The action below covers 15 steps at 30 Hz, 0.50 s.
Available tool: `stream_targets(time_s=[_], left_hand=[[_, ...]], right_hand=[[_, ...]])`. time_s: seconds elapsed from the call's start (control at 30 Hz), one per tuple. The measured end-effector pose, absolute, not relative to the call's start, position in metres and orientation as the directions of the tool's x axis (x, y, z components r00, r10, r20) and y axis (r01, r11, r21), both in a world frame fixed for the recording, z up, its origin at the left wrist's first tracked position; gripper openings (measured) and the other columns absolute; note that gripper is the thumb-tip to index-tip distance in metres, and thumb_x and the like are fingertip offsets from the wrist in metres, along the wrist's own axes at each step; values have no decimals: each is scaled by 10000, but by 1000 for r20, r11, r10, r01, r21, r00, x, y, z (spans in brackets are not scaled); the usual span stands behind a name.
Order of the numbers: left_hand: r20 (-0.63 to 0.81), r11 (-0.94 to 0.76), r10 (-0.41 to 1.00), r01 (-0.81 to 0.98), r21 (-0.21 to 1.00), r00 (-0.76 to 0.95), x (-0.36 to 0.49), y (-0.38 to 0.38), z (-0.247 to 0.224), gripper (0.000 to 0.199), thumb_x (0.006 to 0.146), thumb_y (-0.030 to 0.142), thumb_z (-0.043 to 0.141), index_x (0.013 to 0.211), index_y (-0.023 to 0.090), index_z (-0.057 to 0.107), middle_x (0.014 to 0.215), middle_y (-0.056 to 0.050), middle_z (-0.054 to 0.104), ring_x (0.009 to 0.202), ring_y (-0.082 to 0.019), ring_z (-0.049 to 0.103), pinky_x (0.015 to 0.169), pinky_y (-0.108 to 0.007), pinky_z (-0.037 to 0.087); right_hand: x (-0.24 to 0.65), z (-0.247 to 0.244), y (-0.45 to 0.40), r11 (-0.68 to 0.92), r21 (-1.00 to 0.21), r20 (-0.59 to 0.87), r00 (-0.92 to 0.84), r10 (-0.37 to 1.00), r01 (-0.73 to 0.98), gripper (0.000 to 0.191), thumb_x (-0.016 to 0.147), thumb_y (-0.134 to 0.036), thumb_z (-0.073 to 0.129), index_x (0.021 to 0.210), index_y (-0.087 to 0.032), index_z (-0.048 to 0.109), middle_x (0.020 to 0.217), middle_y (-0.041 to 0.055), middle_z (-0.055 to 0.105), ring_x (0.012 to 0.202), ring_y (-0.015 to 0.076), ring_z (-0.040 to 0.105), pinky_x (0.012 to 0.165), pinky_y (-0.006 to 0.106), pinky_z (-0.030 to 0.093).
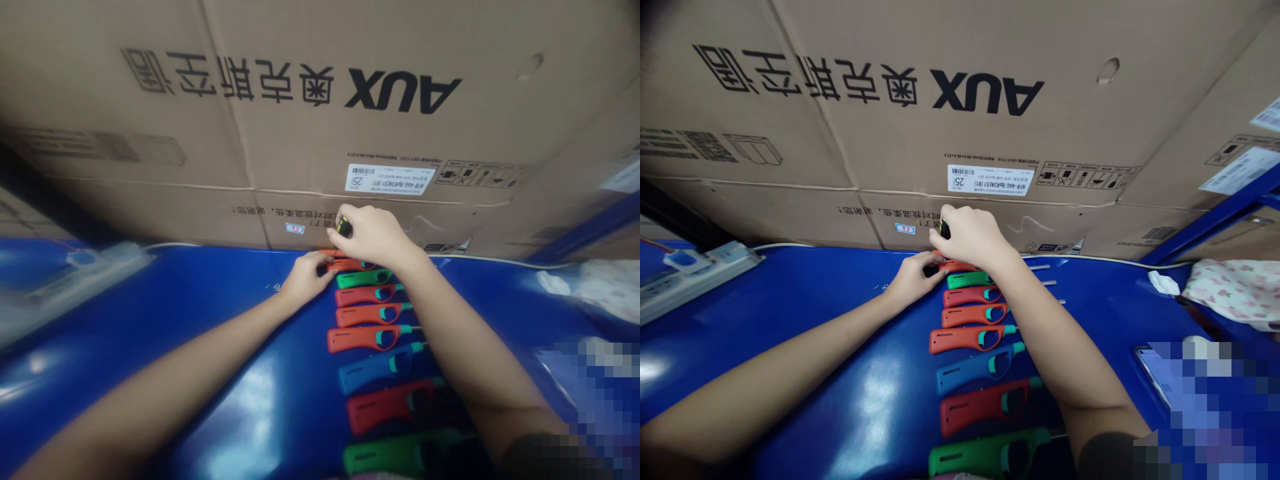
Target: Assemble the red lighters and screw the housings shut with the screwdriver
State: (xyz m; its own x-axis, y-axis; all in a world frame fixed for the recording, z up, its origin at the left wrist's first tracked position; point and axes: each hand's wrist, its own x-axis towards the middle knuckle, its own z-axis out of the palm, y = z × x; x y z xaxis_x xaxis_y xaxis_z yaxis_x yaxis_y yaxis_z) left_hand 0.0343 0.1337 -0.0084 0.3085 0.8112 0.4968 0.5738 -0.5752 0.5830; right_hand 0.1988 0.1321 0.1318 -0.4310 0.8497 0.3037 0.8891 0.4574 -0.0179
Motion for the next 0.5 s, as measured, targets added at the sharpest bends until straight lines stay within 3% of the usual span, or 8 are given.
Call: stream_targets(time_s=[0.17, 0.27, 0.4, 0.5], left_hand=[[497, -579, 808, 581, 572, 316, 34, 134, -9, 106, 839, 193, 698, 937, 165, 668, 898, -65, 735, 806, -214, 672, 742, -326, 542], [498, -588, 802, 584, 559, 330, 34, 133, -9, 91, 852, 199, 683, 936, 175, 659, 929, -68, 735, 851, -225, 675, 779, -339, 542], [499, -597, 795, 588, 546, 344, 33, 133, -9, 78, 862, 203, 675, 930, 177, 646, 948, -79, 732, 881, -240, 675, 799, -356, 539], [501, -599, 793, 589, 542, 345, 34, 133, -9, 74, 860, 193, 674, 924, 178, 639, 941, -78, 730, 875, -241, 673, 802, -359, 538]], right_hand=[[198, 133, 130, 492, -40, 282, -462, 841, 870, 388, 884, -362, 441, 1199, -158, 541, 1020, 115, 739, 808, 277, 674, 623, 347, 376], [198, 133, 130, 456, -8, 283, -436, 855, 890, 366, 921, -440, 418, 1096, -166, 586, 935, 117, 739, 803, 288, 675, 624, 352, 380], [198, 132, 132, 471, -31, 291, -442, 848, 882, 342, 926, -385, 416, 1144, -162, 557, 971, 114, 742, 802, 278, 679, 613, 344, 377], [199, 132, 133, 443, 3, 296, -424, 856, 897, 375, 945, -468, 402, 1024, -163, 606, 914, 129, 739, 795, 288, 682, 607, 341, 371]])
